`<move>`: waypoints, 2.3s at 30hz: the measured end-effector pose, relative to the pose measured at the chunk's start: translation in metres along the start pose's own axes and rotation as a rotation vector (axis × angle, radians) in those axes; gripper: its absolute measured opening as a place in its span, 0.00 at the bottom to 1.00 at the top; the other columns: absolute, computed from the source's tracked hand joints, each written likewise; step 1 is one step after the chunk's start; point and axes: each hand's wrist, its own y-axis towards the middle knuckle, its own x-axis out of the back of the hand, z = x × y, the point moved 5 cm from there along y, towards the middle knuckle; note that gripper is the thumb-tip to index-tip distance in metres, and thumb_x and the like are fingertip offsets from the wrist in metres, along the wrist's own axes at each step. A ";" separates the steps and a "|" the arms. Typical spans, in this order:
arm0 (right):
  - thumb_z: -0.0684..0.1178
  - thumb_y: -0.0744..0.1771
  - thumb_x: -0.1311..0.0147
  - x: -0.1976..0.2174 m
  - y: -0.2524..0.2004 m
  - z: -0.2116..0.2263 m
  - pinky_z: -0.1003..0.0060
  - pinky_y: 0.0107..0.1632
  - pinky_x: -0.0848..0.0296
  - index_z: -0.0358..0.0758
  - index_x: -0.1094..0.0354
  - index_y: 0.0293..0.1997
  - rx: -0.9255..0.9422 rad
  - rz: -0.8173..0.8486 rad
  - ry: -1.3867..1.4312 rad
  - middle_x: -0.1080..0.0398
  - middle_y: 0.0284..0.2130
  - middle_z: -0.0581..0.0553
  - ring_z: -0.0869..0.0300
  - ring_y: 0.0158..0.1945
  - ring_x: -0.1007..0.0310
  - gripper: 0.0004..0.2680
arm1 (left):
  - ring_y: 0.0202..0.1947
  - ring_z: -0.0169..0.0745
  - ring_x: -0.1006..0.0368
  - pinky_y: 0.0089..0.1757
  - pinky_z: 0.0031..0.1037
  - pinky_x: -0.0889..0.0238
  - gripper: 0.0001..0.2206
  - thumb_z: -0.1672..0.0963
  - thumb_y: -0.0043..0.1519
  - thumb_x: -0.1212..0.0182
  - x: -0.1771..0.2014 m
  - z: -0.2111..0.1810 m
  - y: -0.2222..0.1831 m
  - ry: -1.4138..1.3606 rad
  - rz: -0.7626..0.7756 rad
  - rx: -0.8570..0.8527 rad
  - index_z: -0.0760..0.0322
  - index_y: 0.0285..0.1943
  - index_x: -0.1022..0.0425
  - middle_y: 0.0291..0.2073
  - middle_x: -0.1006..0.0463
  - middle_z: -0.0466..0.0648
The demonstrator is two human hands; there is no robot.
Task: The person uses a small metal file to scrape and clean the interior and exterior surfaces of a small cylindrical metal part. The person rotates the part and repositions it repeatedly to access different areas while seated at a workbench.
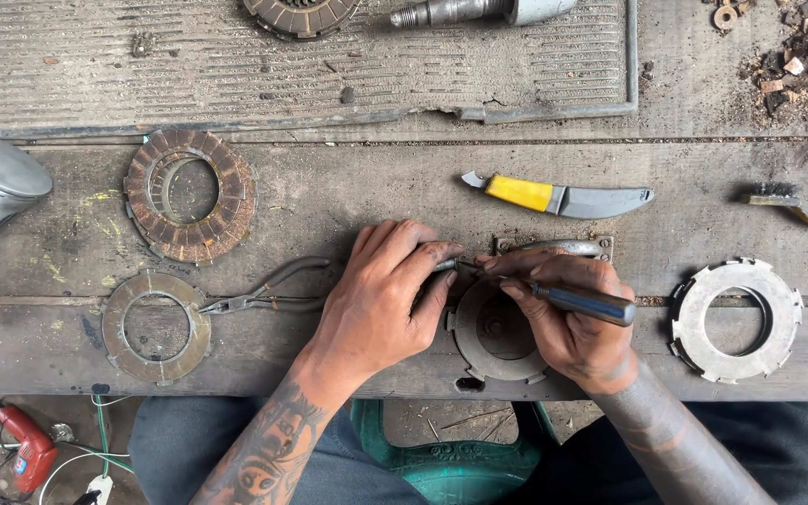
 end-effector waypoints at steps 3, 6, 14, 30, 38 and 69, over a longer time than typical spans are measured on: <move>0.32 0.66 0.43 -0.002 -0.001 -0.001 0.56 0.37 0.19 0.28 0.42 0.43 -0.007 0.020 0.020 0.22 0.34 0.29 0.42 0.37 0.16 0.09 | 0.40 0.55 0.29 0.44 0.41 0.34 0.05 0.61 0.62 0.37 0.003 -0.002 0.002 -0.014 0.018 0.019 0.69 0.44 0.22 0.38 0.29 0.52; 0.33 0.66 0.43 -0.001 -0.001 -0.002 0.57 0.38 0.18 0.29 0.41 0.43 -0.029 0.012 0.033 0.21 0.35 0.30 0.44 0.38 0.16 0.08 | 0.45 0.54 0.26 0.46 0.41 0.35 0.07 0.61 0.62 0.37 0.002 0.000 0.002 -0.059 0.039 0.022 0.67 0.48 0.22 0.39 0.26 0.51; 0.33 0.66 0.42 -0.003 0.005 0.003 0.54 0.37 0.18 0.28 0.41 0.43 0.030 0.001 0.018 0.22 0.34 0.29 0.41 0.36 0.16 0.08 | 0.48 0.54 0.25 0.47 0.41 0.35 0.08 0.61 0.66 0.40 0.000 0.003 0.001 -0.079 0.048 0.035 0.65 0.53 0.25 0.41 0.23 0.51; 0.34 0.64 0.37 0.000 -0.006 -0.007 0.58 0.33 0.19 0.31 0.38 0.41 0.013 0.006 -0.050 0.20 0.33 0.33 0.44 0.33 0.16 0.09 | 0.50 0.54 0.27 0.50 0.41 0.34 0.08 0.60 0.66 0.41 -0.004 0.010 0.000 -0.013 0.083 0.016 0.58 0.51 0.19 0.46 0.21 0.50; 0.32 0.65 0.40 0.000 0.000 0.000 0.54 0.35 0.18 0.31 0.38 0.42 0.059 -0.011 -0.007 0.21 0.33 0.31 0.42 0.35 0.16 0.09 | 0.53 0.58 0.30 0.52 0.44 0.33 0.10 0.61 0.62 0.34 -0.003 0.009 0.002 0.010 0.069 0.063 0.61 0.51 0.18 0.53 0.24 0.54; 0.34 0.66 0.40 0.001 0.009 0.011 0.63 0.47 0.16 0.33 0.43 0.37 -0.036 0.129 -0.038 0.22 0.39 0.32 0.48 0.45 0.15 0.10 | 0.54 0.56 0.29 0.58 0.41 0.35 0.07 0.63 0.67 0.44 0.003 0.006 0.004 -0.009 0.101 0.046 0.71 0.51 0.25 0.61 0.26 0.58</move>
